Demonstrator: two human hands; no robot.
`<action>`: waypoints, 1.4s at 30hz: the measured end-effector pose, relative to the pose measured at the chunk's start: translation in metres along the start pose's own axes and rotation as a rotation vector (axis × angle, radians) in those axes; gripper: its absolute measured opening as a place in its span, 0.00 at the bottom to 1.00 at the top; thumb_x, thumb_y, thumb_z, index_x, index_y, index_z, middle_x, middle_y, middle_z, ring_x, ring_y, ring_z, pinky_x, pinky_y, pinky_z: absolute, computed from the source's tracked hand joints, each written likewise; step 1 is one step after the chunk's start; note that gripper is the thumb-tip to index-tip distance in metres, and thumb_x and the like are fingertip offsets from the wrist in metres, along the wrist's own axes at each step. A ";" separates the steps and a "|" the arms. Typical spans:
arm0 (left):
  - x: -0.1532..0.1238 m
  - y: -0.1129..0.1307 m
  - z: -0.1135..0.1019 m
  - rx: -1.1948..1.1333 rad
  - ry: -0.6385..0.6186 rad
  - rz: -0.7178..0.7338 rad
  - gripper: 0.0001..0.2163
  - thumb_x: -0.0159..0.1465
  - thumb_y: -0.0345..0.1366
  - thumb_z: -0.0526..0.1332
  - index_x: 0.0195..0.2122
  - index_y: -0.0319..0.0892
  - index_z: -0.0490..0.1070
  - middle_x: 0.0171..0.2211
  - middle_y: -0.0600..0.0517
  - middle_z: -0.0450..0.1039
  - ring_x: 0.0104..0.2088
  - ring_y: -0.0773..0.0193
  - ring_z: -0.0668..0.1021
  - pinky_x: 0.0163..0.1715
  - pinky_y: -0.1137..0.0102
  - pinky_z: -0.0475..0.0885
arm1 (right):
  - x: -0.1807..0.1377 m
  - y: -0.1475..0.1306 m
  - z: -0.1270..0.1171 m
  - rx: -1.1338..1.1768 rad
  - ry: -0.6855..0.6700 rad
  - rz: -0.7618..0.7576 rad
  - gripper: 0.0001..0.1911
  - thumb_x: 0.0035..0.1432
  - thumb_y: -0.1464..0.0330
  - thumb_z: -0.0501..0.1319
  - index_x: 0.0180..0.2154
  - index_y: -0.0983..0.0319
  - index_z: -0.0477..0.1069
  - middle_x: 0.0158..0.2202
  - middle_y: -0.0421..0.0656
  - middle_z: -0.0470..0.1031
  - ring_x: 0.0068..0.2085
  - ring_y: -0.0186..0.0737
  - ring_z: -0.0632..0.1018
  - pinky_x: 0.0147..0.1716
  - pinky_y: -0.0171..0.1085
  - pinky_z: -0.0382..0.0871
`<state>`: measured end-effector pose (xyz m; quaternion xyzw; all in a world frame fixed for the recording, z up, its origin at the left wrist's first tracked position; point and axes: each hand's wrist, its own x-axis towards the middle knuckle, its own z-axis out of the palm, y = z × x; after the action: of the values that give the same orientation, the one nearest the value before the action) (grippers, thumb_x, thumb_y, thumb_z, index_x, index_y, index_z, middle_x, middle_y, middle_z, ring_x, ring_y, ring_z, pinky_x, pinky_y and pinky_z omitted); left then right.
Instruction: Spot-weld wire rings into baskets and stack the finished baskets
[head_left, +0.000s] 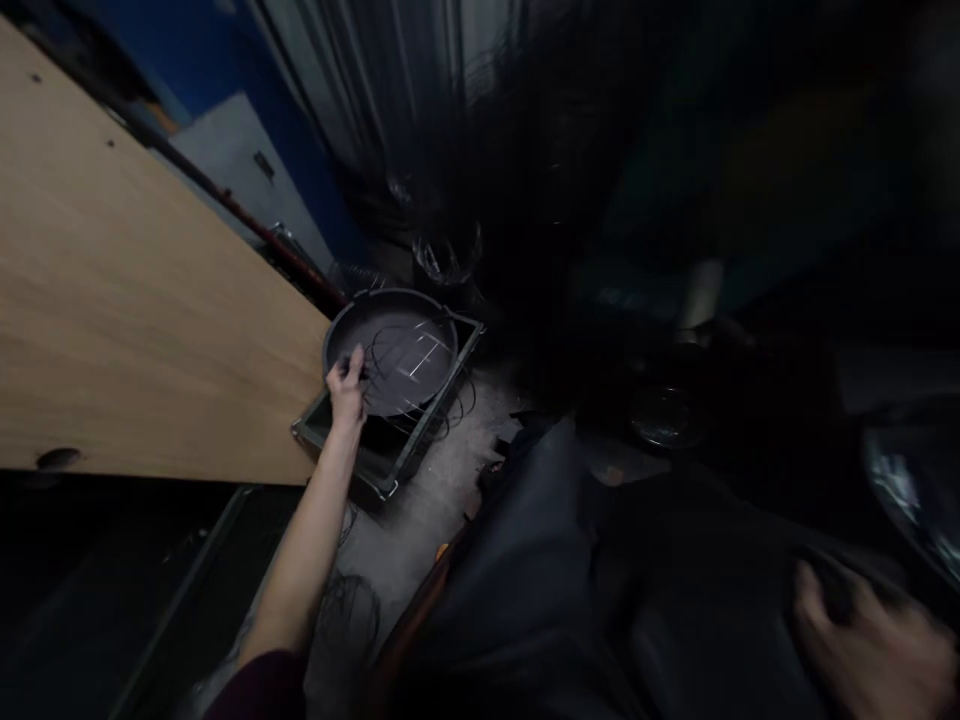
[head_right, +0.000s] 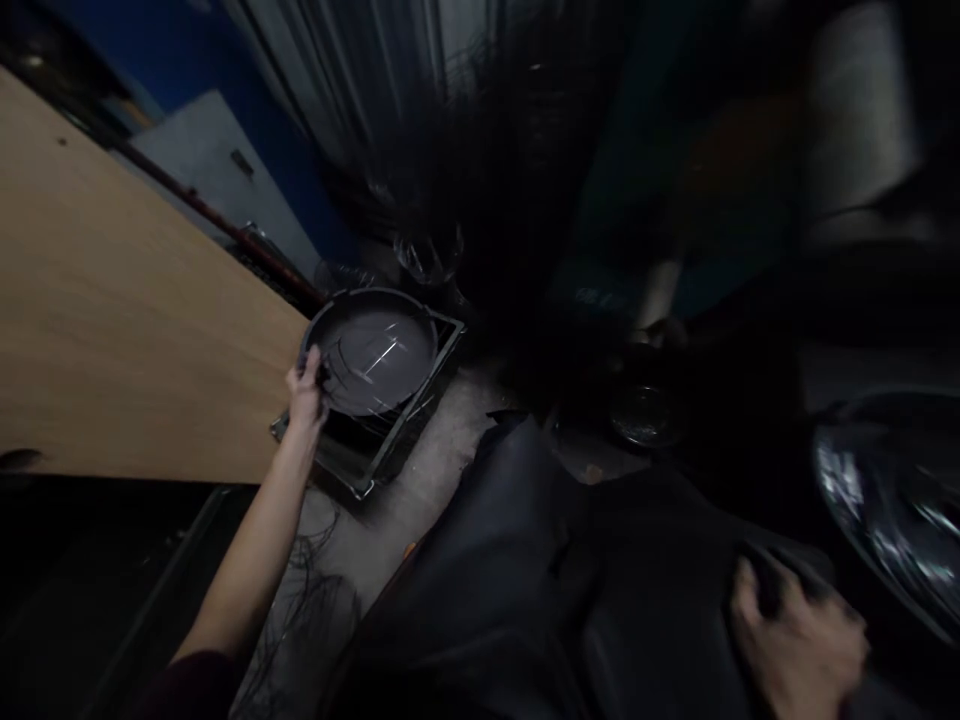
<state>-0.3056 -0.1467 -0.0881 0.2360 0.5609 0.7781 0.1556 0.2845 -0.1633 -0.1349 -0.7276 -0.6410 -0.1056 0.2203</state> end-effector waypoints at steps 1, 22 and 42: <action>-0.016 0.012 0.002 -0.113 -0.008 -0.052 0.19 0.47 0.50 0.68 0.24 0.39 0.65 0.21 0.58 0.61 0.23 0.72 0.66 0.27 0.75 0.62 | 0.004 -0.009 -0.007 0.053 0.028 -0.020 0.43 0.52 0.39 0.38 0.50 0.62 0.70 0.33 0.66 0.69 0.42 0.66 0.71 0.33 0.57 0.61; -0.253 0.011 0.143 -0.157 -0.767 -0.497 0.15 0.49 0.47 0.65 0.22 0.41 0.66 0.25 0.53 0.67 0.30 0.65 0.73 0.39 0.67 0.70 | 0.086 -0.054 -0.172 0.018 0.258 -0.456 0.16 0.64 0.61 0.51 0.41 0.64 0.71 0.45 0.51 0.64 0.46 0.49 0.66 0.41 0.46 0.65; -0.291 0.105 0.179 0.346 -1.417 0.275 0.16 0.63 0.42 0.57 0.50 0.44 0.70 0.47 0.50 0.74 0.47 0.60 0.75 0.49 0.66 0.68 | 0.006 -0.090 -0.097 0.667 0.107 -0.277 0.34 0.60 0.77 0.46 0.65 0.52 0.40 0.58 0.47 0.62 0.56 0.43 0.68 0.51 0.44 0.68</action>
<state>0.0386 -0.1848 0.0013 0.7706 0.4064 0.3523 0.3419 0.2099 -0.1950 -0.0298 -0.5156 -0.7202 0.0424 0.4622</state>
